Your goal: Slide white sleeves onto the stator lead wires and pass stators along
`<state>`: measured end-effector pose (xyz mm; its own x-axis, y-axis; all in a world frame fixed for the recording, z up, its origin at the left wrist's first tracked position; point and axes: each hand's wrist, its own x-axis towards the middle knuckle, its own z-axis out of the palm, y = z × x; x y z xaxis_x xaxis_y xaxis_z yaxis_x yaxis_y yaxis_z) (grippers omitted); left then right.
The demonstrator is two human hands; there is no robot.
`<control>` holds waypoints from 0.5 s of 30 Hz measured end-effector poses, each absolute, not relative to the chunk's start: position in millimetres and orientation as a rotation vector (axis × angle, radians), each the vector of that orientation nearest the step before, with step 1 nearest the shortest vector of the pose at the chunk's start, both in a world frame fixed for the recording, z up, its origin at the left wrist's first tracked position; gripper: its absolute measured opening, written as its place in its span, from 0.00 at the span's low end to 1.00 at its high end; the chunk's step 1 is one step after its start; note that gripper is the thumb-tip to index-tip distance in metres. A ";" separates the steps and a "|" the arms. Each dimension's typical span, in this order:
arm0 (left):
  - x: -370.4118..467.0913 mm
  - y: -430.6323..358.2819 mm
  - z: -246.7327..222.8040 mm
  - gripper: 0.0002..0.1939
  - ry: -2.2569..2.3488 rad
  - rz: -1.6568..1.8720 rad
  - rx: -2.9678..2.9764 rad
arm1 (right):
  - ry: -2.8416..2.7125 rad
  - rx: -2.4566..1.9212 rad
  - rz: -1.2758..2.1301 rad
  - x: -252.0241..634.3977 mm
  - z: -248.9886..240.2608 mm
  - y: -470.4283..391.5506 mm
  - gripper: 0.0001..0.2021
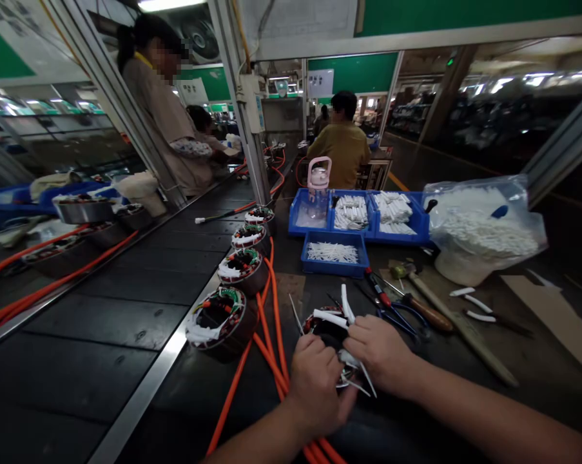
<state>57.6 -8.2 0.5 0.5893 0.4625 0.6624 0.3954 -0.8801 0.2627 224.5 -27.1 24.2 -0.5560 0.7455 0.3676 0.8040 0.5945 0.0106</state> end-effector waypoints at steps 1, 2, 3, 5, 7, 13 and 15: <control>58.1 -8.3 0.7 0.09 0.741 1.171 2.730 | -2.489 -1.289 -0.239 223.8 22.8 -26.8 0.10; 58.4 -8.5 1.0 0.09 0.745 1.162 2.743 | -2.470 -1.324 -0.225 223.3 22.4 -26.9 0.09; 58.4 -9.0 1.4 0.09 0.753 1.145 2.758 | -2.449 -1.354 -0.201 223.1 23.2 -27.2 0.09; 56.5 -10.3 4.2 0.09 0.772 1.078 2.788 | -2.397 -1.381 -0.078 223.9 27.6 -28.8 0.10; 50.5 -10.9 11.2 0.11 0.753 0.986 2.813 | -2.266 -1.344 0.146 225.8 32.9 -33.2 0.09; 14.4 8.8 54.0 0.31 0.429 0.841 2.950 | -1.895 -1.661 0.324 258.8 7.2 -89.6 0.29; 6.4 24.9 65.7 0.31 0.311 0.587 3.018 | -1.897 -1.939 0.187 291.6 -10.6 -125.5 0.23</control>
<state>6.4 24.9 65.7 0.9076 0.2066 0.3654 0.1869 -0.9783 0.0888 291.6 -125.5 -10.6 0.0601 0.9795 0.1922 0.9230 0.0187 -0.3843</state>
